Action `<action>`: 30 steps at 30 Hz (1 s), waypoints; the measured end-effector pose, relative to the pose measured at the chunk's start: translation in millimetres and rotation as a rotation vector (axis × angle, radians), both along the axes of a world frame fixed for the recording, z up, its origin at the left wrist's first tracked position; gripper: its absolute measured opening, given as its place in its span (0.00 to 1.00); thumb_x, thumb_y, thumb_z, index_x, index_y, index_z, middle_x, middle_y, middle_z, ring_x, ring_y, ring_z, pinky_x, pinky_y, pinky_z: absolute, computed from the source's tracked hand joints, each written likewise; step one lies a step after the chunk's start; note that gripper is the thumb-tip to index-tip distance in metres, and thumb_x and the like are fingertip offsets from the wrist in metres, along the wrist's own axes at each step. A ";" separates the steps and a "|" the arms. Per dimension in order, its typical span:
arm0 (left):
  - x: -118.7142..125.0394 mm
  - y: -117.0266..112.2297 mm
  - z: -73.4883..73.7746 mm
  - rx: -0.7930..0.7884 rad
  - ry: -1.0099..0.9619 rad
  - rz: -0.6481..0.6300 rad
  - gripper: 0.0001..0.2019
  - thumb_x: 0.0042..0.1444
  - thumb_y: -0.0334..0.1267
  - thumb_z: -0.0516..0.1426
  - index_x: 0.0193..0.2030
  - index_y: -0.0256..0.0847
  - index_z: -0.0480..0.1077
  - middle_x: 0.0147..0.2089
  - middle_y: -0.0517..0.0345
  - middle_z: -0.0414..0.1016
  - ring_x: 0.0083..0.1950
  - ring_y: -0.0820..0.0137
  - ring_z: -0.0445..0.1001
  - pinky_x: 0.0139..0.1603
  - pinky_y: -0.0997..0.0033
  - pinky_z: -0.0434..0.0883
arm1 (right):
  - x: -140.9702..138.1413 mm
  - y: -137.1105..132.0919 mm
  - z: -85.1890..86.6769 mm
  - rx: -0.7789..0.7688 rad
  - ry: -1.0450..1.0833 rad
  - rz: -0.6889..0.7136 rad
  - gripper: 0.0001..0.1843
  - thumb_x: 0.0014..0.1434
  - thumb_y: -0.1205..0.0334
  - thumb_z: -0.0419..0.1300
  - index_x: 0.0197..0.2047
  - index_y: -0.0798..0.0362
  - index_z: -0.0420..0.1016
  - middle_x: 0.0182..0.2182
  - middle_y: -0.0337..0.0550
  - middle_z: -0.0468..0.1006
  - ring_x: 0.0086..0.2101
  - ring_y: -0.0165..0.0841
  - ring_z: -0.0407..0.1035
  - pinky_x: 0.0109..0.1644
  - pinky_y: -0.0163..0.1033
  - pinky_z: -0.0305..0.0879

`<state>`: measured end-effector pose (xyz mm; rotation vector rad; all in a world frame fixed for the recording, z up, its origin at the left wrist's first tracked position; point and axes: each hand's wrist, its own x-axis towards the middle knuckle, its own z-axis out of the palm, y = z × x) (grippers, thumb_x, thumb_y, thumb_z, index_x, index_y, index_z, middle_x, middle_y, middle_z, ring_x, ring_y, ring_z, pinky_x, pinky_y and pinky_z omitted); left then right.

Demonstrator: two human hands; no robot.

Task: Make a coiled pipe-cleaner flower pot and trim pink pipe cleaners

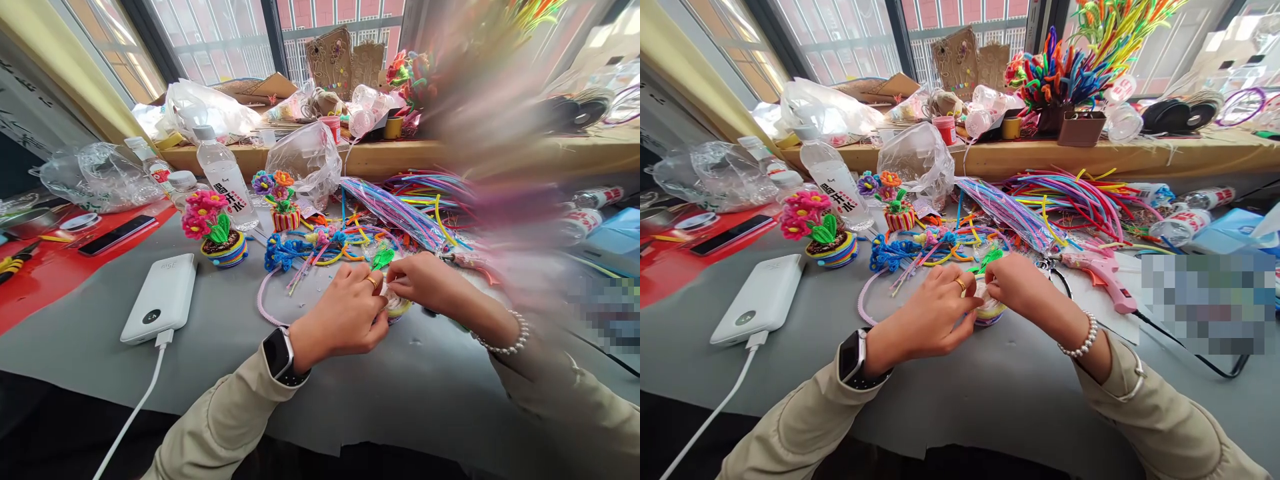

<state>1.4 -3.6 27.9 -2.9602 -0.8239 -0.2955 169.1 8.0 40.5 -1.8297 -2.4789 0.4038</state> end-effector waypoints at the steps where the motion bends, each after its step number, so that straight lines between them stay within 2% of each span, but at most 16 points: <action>1: -0.2 -0.3 0.3 0.002 0.002 -0.001 0.15 0.55 0.38 0.44 0.37 0.38 0.70 0.40 0.51 0.66 0.46 0.61 0.58 0.43 0.59 0.56 | -1.7 0.4 -0.9 0.010 -0.024 -0.011 0.10 0.48 0.66 0.52 0.29 0.55 0.74 0.26 0.43 0.76 0.29 0.32 0.68 0.32 0.34 0.55; 6: -0.8 0.6 1.6 0.000 0.013 0.027 0.15 0.55 0.39 0.44 0.36 0.38 0.71 0.40 0.51 0.66 0.45 0.61 0.59 0.42 0.58 0.56 | -6.8 6.3 -2.8 0.048 -0.122 -0.059 0.09 0.45 0.66 0.52 0.27 0.54 0.74 0.26 0.45 0.76 0.30 0.35 0.68 0.30 0.35 0.54; 12: -2.2 2.3 1.0 -0.010 -0.020 0.053 0.15 0.55 0.39 0.45 0.41 0.41 0.70 0.40 0.51 0.66 0.46 0.62 0.58 0.44 0.58 0.55 | -3.0 8.0 0.5 0.031 -0.058 -0.045 0.09 0.45 0.64 0.53 0.26 0.52 0.75 0.26 0.41 0.75 0.29 0.32 0.67 0.30 0.34 0.54; 17: -1.7 4.9 1.5 -0.043 0.010 0.066 0.16 0.56 0.39 0.44 0.41 0.41 0.71 0.42 0.51 0.66 0.45 0.62 0.58 0.43 0.59 0.56 | 2.1 5.9 11.0 -0.017 0.061 -0.052 0.11 0.47 0.62 0.53 0.34 0.52 0.74 0.25 0.38 0.75 0.27 0.28 0.66 0.30 0.32 0.56; 19: -1.7 8.7 2.2 -0.082 0.013 0.070 0.16 0.56 0.39 0.44 0.41 0.42 0.71 0.42 0.51 0.66 0.45 0.63 0.59 0.44 0.59 0.56 | 8.6 6.9 17.3 -0.080 0.133 0.004 0.12 0.51 0.59 0.52 0.35 0.52 0.74 0.25 0.38 0.75 0.26 0.27 0.66 0.30 0.31 0.57; 23: -1.6 19.6 5.1 -0.151 0.003 0.044 0.15 0.55 0.39 0.45 0.41 0.46 0.72 0.41 0.53 0.66 0.45 0.64 0.59 0.47 0.60 0.56 | 28.7 11.9 25.8 -0.212 0.250 0.205 0.21 0.57 0.51 0.44 0.37 0.54 0.74 0.29 0.41 0.75 0.29 0.28 0.67 0.31 0.31 0.60; 27: -1.5 28.5 8.4 -0.200 -0.001 0.011 0.15 0.54 0.37 0.46 0.40 0.48 0.73 0.41 0.55 0.65 0.45 0.66 0.59 0.51 0.60 0.55 | 44.8 17.4 21.6 -0.283 0.282 0.357 0.20 0.58 0.58 0.44 0.47 0.50 0.71 0.36 0.40 0.75 0.31 0.27 0.67 0.34 0.31 0.61; 30: -2.0 33.2 8.3 -0.238 -0.011 -0.005 0.15 0.54 0.36 0.46 0.40 0.49 0.73 0.41 0.56 0.64 0.46 0.66 0.58 0.51 0.61 0.55 | 47.3 20.8 15.8 -0.256 0.334 0.408 0.18 0.57 0.61 0.46 0.47 0.48 0.71 0.37 0.39 0.75 0.33 0.27 0.67 0.37 0.31 0.61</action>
